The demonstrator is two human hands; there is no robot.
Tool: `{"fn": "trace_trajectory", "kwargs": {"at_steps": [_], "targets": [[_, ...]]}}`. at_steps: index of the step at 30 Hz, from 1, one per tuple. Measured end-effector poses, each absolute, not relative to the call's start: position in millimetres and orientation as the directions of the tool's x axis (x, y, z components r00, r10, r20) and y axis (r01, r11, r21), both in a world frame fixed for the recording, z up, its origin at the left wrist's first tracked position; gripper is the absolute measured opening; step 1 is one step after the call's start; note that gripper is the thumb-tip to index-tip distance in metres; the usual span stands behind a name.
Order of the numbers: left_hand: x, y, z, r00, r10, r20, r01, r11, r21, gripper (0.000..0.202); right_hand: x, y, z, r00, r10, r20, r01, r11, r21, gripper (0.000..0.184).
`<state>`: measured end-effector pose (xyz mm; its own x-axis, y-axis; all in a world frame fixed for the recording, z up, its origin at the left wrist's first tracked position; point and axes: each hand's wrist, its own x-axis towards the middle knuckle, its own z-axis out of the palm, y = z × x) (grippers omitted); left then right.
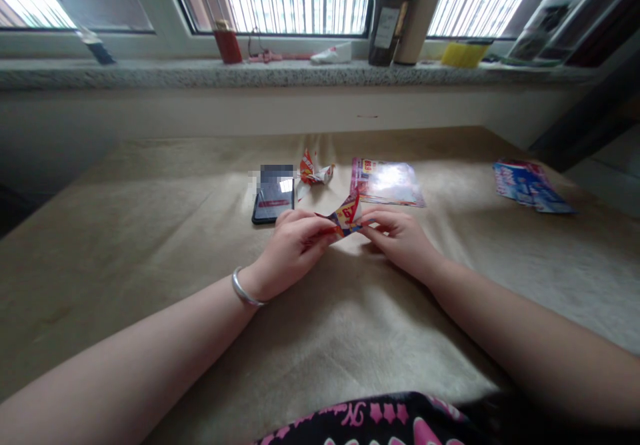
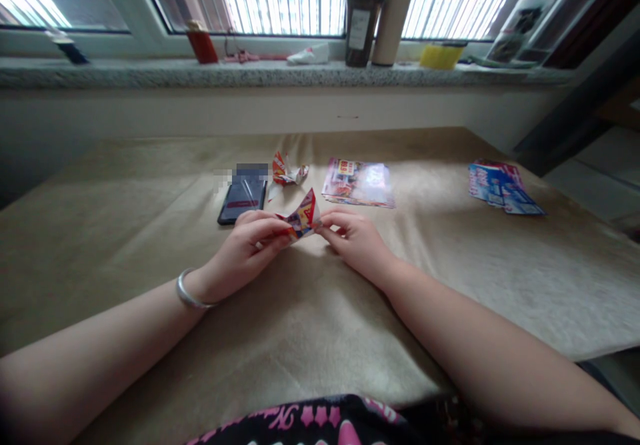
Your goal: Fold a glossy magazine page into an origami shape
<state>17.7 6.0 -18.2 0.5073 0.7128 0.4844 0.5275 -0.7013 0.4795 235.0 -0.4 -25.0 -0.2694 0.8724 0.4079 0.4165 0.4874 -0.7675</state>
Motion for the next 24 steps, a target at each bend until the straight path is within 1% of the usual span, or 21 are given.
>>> {"fn": "trace_trajectory", "kwargs": {"at_steps": [4, 6, 8, 10, 12, 14, 16, 19, 21, 22, 24], "targets": [[19, 4, -16, 0.597, 0.671, 0.439, 0.517, -0.741, 0.429, 0.018, 238, 0, -24, -0.346, 0.812, 0.47, 0.443, 0.583, -0.681, 0.022], [19, 2, -15, 0.577, 0.683, 0.448, 0.549, -0.73, 0.407, 0.016, 240, -1, -22, -0.39, 0.779, 0.492, 0.445, 0.627, -0.64, 0.024], [20, 1, -15, 0.525, 0.707, 0.473, 0.596, -0.703, 0.388, 0.014, 241, -2, -19, -0.417, 0.759, 0.5, 0.443, 0.65, -0.617, 0.021], [22, -1, -16, 0.486, 0.729, 0.481, 0.637, -0.673, 0.376, 0.017, 241, -3, -17, -0.424, 0.758, 0.495, 0.45, 0.651, -0.612, 0.02], [23, -2, -17, 0.492, 0.727, 0.479, 0.645, -0.674, 0.36, 0.017, 241, -3, -16, -0.413, 0.775, 0.478, 0.464, 0.631, -0.622, 0.02], [23, -2, -16, 0.521, 0.7, 0.489, 0.621, -0.704, 0.346, 0.014, 240, -3, -16, -0.388, 0.796, 0.465, 0.474, 0.605, -0.639, 0.018], [23, -3, -15, 0.521, 0.672, 0.527, 0.583, -0.731, 0.355, 0.011, 239, -2, -18, -0.349, 0.814, 0.464, 0.471, 0.581, -0.664, 0.015], [20, -3, -13, 0.438, 0.64, 0.631, 0.54, -0.749, 0.385, 0.013, 240, 1, -23, -0.255, 0.87, 0.422, 0.437, 0.493, -0.752, 0.013], [19, -2, -14, 0.367, 0.637, 0.678, 0.528, -0.743, 0.412, 0.021, 241, 5, -26, -0.183, 0.919, 0.35, 0.369, 0.394, -0.842, 0.015], [18, -1, -16, 0.343, 0.649, 0.679, 0.514, -0.734, 0.443, 0.028, 242, 6, -28, -0.154, 0.937, 0.313, 0.323, 0.347, -0.88, 0.017], [17, 2, -21, 0.32, 0.704, 0.634, 0.457, -0.701, 0.548, 0.043, 243, 10, -30, -0.112, 0.962, 0.249, 0.225, 0.269, -0.936, 0.02]]}}
